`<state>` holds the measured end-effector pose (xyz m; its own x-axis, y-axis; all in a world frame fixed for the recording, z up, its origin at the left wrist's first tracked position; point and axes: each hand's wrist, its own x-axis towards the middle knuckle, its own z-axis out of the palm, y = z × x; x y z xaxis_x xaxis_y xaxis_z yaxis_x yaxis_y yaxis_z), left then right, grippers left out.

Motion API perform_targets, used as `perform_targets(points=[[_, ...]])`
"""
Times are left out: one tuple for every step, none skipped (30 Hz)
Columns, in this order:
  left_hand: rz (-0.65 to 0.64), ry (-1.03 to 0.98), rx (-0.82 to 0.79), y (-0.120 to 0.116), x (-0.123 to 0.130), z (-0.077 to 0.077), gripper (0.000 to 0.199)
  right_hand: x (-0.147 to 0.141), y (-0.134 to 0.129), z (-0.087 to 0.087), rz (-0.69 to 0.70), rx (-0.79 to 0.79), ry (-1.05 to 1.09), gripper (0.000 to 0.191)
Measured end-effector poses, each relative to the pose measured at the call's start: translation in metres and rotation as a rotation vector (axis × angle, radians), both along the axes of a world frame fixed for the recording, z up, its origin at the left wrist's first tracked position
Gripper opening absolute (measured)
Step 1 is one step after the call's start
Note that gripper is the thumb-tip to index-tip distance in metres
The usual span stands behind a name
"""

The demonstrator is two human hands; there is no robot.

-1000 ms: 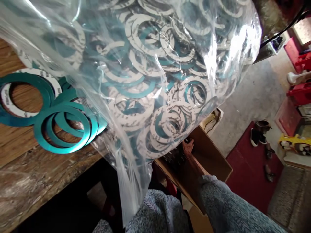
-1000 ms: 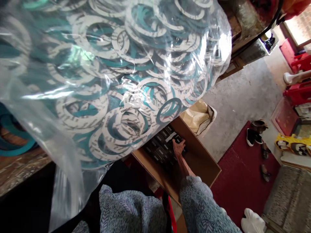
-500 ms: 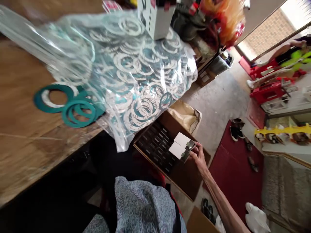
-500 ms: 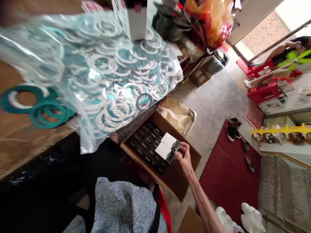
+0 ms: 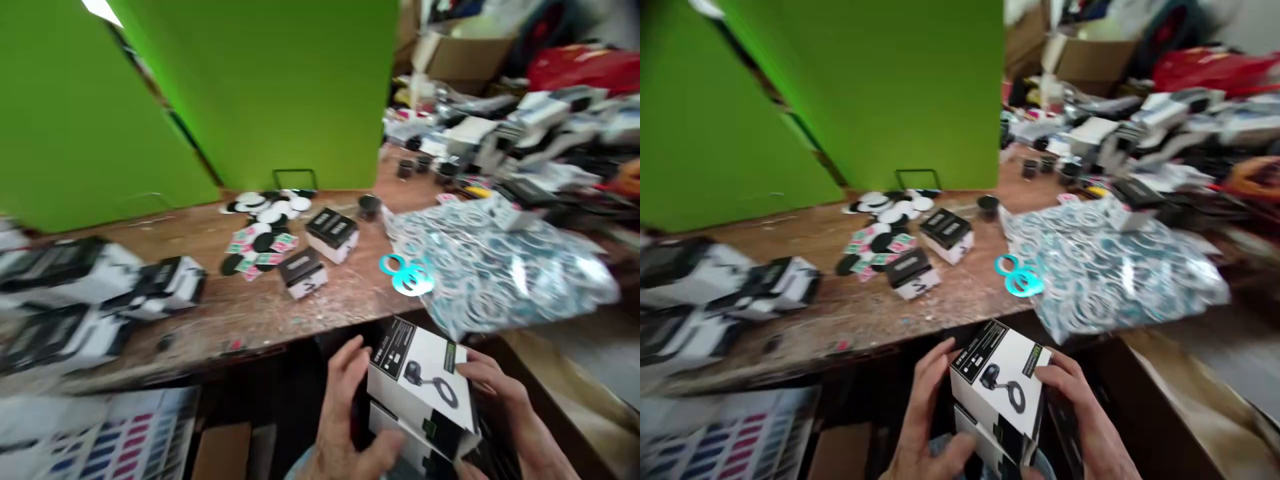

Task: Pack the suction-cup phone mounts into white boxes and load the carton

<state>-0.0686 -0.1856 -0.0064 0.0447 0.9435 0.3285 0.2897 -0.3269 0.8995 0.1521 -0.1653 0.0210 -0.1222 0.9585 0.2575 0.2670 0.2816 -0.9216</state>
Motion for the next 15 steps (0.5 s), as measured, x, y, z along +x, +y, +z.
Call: perform_targets(points=[[0.045,0.014,0.031,0.000,-0.006,0.005,0.065,-0.016,0.010,0.004,0.073,-0.016,-0.002,0.071],[0.109,0.021,0.035,0.002,-0.013,0.008,0.061,-0.031,0.021,0.009,0.157,-0.032,-0.021,0.070],[0.172,0.013,0.013,0.006,-0.020,0.011,0.057,-0.044,0.033,0.015,0.235,-0.047,-0.054,0.069],[0.216,-0.017,-0.026,0.011,-0.027,0.013,0.053,-0.057,0.047,0.022,0.293,-0.058,-0.104,0.066],[0.232,-0.064,-0.078,0.017,-0.033,0.014,0.050,-0.068,0.062,0.029,0.335,-0.060,-0.166,0.063],[0.229,-0.114,-0.123,0.025,-0.040,0.014,0.048,-0.079,0.078,0.036,0.358,-0.053,-0.232,0.058],[0.231,-0.148,-0.146,0.035,-0.046,0.013,0.047,-0.089,0.095,0.042,0.363,-0.040,-0.298,0.053],[0.257,-0.151,-0.145,0.044,-0.053,0.012,0.047,-0.100,0.111,0.047,0.364,-0.029,-0.366,0.048],[0.325,-0.126,-0.120,0.054,-0.060,0.010,0.049,-0.110,0.127,0.052,0.368,-0.031,-0.433,0.043],[0.412,-0.079,-0.083,0.063,-0.067,0.007,0.054,-0.121,0.141,0.055,0.372,-0.041,-0.495,0.040],[0.494,-0.029,-0.042,0.071,-0.075,0.004,0.063,-0.132,0.154,0.057,0.381,-0.058,-0.549,0.038],[0.545,0.001,-0.006,0.077,-0.082,0.000,0.074,-0.142,0.164,0.058,0.387,-0.081,-0.591,0.037],[0.546,0.005,0.015,0.083,-0.089,-0.004,0.086,-0.151,0.171,0.058,0.392,-0.103,-0.611,0.038],[0.501,-0.013,0.022,0.086,-0.095,-0.009,0.097,-0.158,0.175,0.058,0.387,-0.112,-0.602,0.042],[0.430,-0.044,0.017,0.089,-0.098,-0.013,0.107,-0.161,0.177,0.056,0.374,-0.103,-0.566,0.048]])
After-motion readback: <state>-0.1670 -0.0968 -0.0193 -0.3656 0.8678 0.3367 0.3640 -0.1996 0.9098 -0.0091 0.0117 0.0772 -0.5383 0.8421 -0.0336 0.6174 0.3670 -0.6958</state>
